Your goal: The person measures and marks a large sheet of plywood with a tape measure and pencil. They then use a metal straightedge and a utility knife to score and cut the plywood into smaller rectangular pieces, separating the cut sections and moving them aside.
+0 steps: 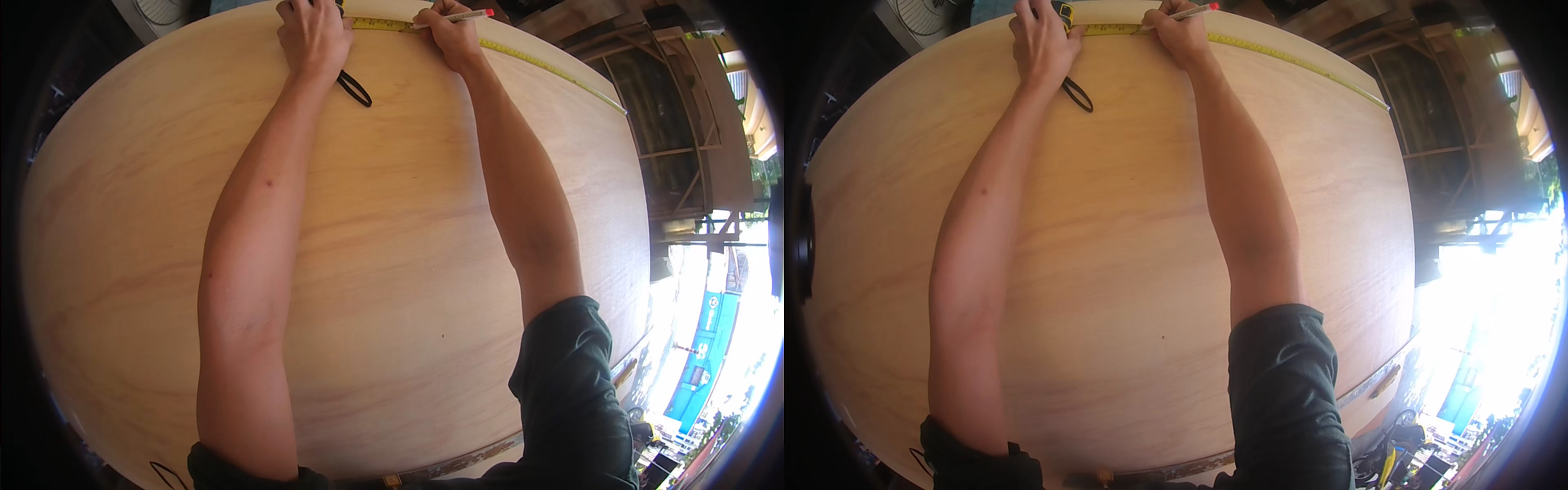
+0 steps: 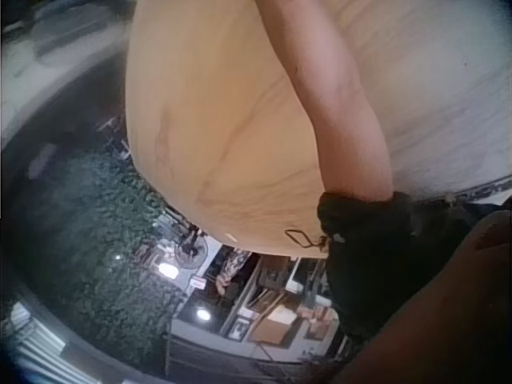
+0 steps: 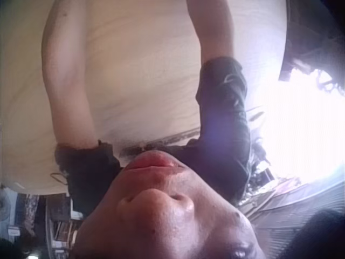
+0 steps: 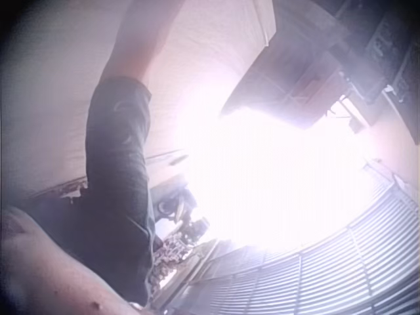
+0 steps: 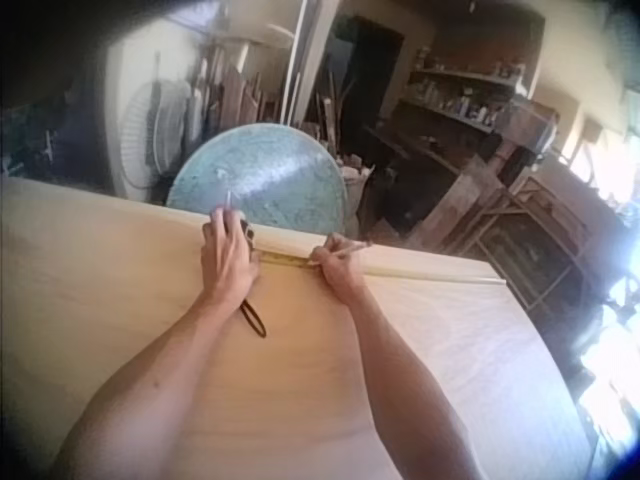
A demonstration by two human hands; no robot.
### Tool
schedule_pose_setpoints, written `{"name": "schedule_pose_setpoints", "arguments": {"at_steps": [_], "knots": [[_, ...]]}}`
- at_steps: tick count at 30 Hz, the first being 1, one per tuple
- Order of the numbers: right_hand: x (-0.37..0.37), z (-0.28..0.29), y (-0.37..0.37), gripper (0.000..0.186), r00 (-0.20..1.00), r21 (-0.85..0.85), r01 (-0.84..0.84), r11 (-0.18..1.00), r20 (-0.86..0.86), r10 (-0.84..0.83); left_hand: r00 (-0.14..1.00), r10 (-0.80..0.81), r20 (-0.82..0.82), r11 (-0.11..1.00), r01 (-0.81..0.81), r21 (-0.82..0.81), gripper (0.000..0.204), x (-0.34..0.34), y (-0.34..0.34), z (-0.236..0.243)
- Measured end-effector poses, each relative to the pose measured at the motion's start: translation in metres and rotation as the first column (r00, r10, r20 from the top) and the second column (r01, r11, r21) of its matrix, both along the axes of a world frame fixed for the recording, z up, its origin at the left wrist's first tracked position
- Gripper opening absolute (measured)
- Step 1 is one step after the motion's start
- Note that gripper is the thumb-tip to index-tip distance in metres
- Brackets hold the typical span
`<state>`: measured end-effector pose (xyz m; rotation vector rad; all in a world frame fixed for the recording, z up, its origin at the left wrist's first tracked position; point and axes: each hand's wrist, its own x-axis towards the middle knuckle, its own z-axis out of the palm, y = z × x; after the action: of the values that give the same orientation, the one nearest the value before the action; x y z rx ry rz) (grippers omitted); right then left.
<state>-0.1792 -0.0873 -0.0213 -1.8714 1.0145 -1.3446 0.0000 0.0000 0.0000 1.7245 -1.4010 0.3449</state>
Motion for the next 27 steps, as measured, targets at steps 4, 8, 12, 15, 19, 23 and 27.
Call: {"name": "schedule_pose_setpoints", "arguments": {"at_steps": [4,8,12,15,19,23,27], "knots": [[0.001,0.0,-0.002,0.017,1.0,0.054,0.003,0.999,0.031,-0.004,1.0,-0.015,-0.013,1.0,0.015,0.004,0.052,-0.001,0.002,0.003],[0.004,-0.001,-0.004,0.017,0.996,0.066,-0.033,0.997,0.084,0.027,0.999,0.04,0.028,0.995,-0.042,0.086,0.058,0.01,-0.01,-0.008],[0.002,0.0,-0.003,0.017,0.999,0.098,-0.005,0.995,0.039,0.001,1.0,-0.029,0.006,0.999,0.03,-0.033,0.052,0.002,0.001,0.001],[0.005,0.001,-0.001,0.017,0.998,0.112,-0.016,0.994,0.068,0.008,1.0,-0.025,-0.002,0.999,0.025,-0.021,0.052,0.003,0.002,0.001],[0.003,-0.001,0.0,0.017,0.996,0.146,-0.022,0.989,0.091,0.009,0.999,-0.038,-0.019,0.999,0.038,0.004,0.052,0.0,0.002,0.001],[-0.006,-0.008,-0.002,0.017,0.999,0.095,0.005,0.995,0.034,-0.009,0.999,-0.031,-0.009,0.999,0.031,-0.02,0.053,-0.008,0.003,-0.006],[0.001,0.0,-0.001,0.017,0.999,0.079,-0.022,0.997,0.04,0.019,1.0,-0.018,-0.013,1.0,0.018,-0.01,0.053,-0.001,0.005,0.001]]}}
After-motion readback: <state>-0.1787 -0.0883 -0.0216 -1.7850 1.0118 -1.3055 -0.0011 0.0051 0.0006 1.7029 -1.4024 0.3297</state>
